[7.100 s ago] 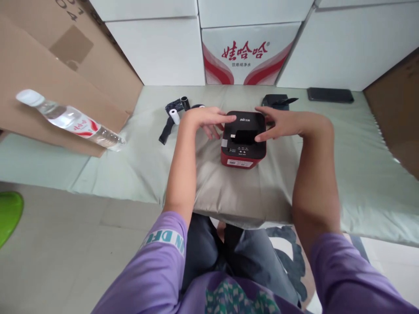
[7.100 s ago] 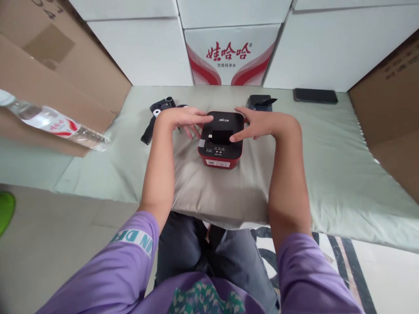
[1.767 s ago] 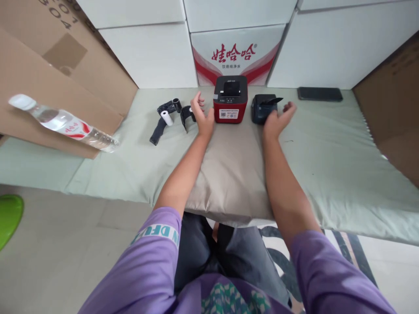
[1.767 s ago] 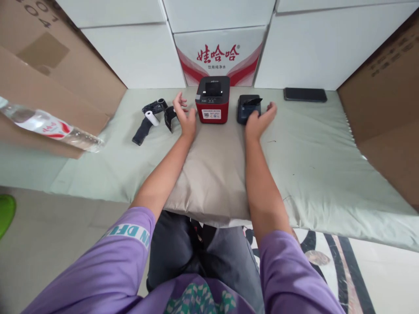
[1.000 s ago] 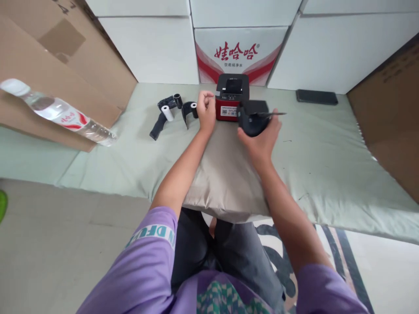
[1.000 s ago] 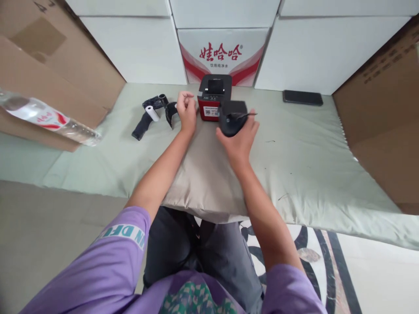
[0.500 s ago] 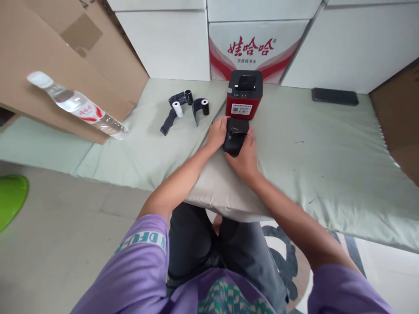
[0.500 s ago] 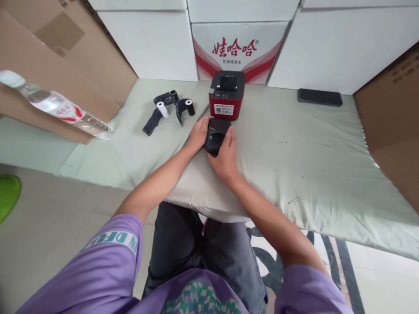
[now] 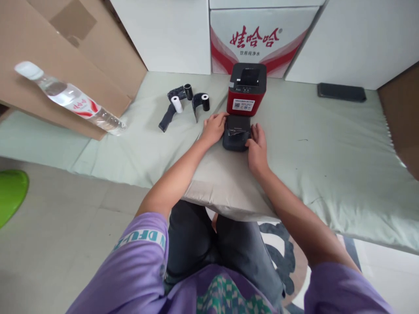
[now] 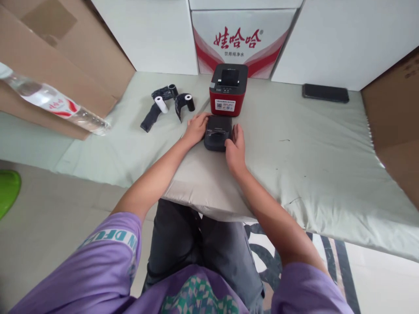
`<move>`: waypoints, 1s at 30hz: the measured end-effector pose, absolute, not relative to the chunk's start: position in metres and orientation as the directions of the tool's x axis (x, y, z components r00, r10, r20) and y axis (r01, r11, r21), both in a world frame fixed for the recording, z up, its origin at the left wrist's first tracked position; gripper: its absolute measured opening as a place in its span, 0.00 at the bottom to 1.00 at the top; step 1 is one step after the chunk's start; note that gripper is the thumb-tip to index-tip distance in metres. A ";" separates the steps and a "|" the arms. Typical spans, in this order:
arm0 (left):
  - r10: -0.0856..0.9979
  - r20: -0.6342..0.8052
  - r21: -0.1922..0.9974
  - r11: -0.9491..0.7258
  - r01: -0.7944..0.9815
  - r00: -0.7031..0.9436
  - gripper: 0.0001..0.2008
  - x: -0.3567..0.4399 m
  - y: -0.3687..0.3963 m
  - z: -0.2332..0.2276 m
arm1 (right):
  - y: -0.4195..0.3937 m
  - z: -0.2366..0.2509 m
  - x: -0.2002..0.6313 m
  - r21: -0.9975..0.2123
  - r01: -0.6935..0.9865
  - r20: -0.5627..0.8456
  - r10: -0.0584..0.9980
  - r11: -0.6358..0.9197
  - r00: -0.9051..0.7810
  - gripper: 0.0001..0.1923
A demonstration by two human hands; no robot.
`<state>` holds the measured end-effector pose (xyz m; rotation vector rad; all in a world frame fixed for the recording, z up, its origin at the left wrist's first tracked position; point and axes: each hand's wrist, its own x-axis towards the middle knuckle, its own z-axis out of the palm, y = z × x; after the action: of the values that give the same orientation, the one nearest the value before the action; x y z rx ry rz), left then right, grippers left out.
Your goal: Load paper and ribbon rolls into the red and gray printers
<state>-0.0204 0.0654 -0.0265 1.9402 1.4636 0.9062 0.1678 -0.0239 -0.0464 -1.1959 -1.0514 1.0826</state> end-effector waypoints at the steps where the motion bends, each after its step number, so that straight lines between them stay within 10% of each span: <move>1: 0.960 0.159 0.752 -0.270 0.601 0.231 0.21 -0.025 0.068 -0.024 | -0.021 -0.047 0.170 -0.995 -0.085 0.035 0.984 0.051 0.173 0.53; 8: 0.831 -0.068 0.754 -0.319 0.574 0.552 0.34 -0.061 0.082 -0.006 | -0.003 -0.045 0.181 -0.994 -0.070 0.078 0.991 0.086 0.109 0.41; 30: 0.735 0.055 0.911 -0.313 0.266 0.676 0.38 -0.069 0.088 0.002 | 0.034 -0.035 0.194 -0.978 0.118 0.181 0.982 0.173 0.055 0.26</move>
<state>-0.0686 0.0883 0.0022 1.8813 0.7864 0.5831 0.1945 0.0338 -0.0354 -1.1866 -1.3208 0.9737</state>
